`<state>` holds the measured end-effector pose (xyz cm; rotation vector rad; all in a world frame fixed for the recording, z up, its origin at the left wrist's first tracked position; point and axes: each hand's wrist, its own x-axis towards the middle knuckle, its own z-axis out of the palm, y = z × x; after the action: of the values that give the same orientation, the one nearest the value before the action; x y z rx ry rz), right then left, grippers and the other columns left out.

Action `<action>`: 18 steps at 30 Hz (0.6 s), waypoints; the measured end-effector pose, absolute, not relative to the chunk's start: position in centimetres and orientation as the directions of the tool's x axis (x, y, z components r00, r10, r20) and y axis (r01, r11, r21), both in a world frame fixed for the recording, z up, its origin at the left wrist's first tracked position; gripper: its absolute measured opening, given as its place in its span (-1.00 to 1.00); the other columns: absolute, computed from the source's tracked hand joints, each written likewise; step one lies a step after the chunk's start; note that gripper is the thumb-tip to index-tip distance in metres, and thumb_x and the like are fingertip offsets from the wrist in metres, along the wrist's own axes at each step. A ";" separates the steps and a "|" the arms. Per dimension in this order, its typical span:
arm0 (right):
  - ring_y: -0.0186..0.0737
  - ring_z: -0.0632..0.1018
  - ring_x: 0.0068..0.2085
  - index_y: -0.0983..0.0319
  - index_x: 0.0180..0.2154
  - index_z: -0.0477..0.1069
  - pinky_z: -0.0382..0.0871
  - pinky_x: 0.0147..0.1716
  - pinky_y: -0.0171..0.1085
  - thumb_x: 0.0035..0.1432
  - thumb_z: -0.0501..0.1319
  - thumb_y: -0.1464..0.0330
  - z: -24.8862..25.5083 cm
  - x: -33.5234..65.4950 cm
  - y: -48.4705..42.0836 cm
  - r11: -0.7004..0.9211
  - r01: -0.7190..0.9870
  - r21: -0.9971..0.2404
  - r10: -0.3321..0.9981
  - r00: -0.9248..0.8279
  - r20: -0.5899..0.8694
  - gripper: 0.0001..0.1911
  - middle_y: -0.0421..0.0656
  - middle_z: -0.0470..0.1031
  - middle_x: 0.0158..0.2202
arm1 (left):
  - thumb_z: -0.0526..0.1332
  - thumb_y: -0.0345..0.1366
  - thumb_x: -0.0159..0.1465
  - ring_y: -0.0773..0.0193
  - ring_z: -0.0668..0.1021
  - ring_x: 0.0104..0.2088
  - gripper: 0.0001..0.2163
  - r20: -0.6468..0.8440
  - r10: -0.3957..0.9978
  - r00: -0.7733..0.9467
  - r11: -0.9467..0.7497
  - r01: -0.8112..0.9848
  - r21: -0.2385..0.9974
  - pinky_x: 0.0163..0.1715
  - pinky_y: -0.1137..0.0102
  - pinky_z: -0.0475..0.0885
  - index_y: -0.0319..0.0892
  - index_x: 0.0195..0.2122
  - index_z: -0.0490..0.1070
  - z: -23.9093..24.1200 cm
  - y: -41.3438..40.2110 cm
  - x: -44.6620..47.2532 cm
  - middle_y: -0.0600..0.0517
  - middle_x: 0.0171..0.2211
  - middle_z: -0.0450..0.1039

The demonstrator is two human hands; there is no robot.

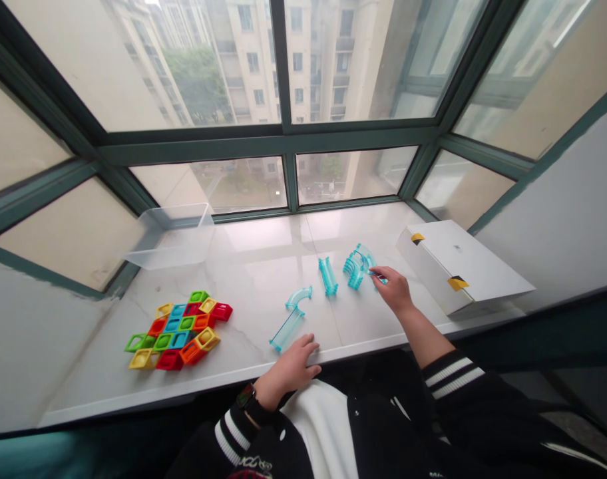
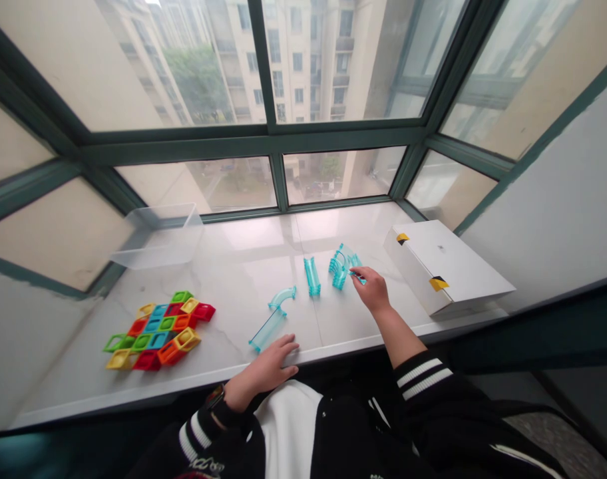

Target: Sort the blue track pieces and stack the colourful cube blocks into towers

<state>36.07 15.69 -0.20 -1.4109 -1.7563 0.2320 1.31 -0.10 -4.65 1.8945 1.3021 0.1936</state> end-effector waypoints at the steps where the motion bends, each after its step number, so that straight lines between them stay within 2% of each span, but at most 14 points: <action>1: -0.09 0.64 -0.28 0.15 -0.15 0.64 0.57 -0.12 -0.08 0.28 0.22 0.25 -0.7 36.0 16.1 0.342 0.715 -0.610 0.877 -0.009 0.481 -0.76 -0.07 0.69 -0.19 | 0.33 -0.12 0.24 -0.09 0.19 0.50 -0.41 -0.320 0.828 0.460 -0.135 0.718 0.683 0.49 0.00 0.13 -0.03 0.31 0.41 -4.5 -0.1 1.3 -0.13 0.50 0.13; 8: -0.10 0.62 -0.29 0.15 -0.15 0.64 0.55 -0.14 -0.11 0.26 0.21 0.29 -2.6 35.2 17.3 0.362 0.709 -0.606 0.875 -0.034 0.483 -0.76 -0.08 0.68 -0.21 | 0.34 -0.14 0.26 -0.13 0.07 0.54 -0.42 -0.360 0.795 0.489 -0.146 0.729 0.669 0.51 -0.01 0.05 -0.06 0.31 0.40 -3.6 -0.4 1.3 -0.16 0.54 -0.01; 18: -0.10 0.62 -0.28 0.13 -0.15 0.63 0.55 -0.13 -0.11 0.26 0.19 0.31 -3.5 35.0 17.7 0.361 0.714 -0.600 0.875 -0.038 0.482 -0.76 -0.08 0.67 -0.20 | 0.32 -0.14 0.26 -0.11 0.08 0.54 -0.43 -0.370 0.790 0.489 -0.128 0.722 0.680 0.51 -0.04 0.06 -0.06 0.31 0.40 -3.3 -0.2 1.3 -0.16 0.55 -0.01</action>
<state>34.96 17.70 -3.54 -1.3989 -1.7944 0.2459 1.35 -0.24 -3.33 1.8740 1.2591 0.0993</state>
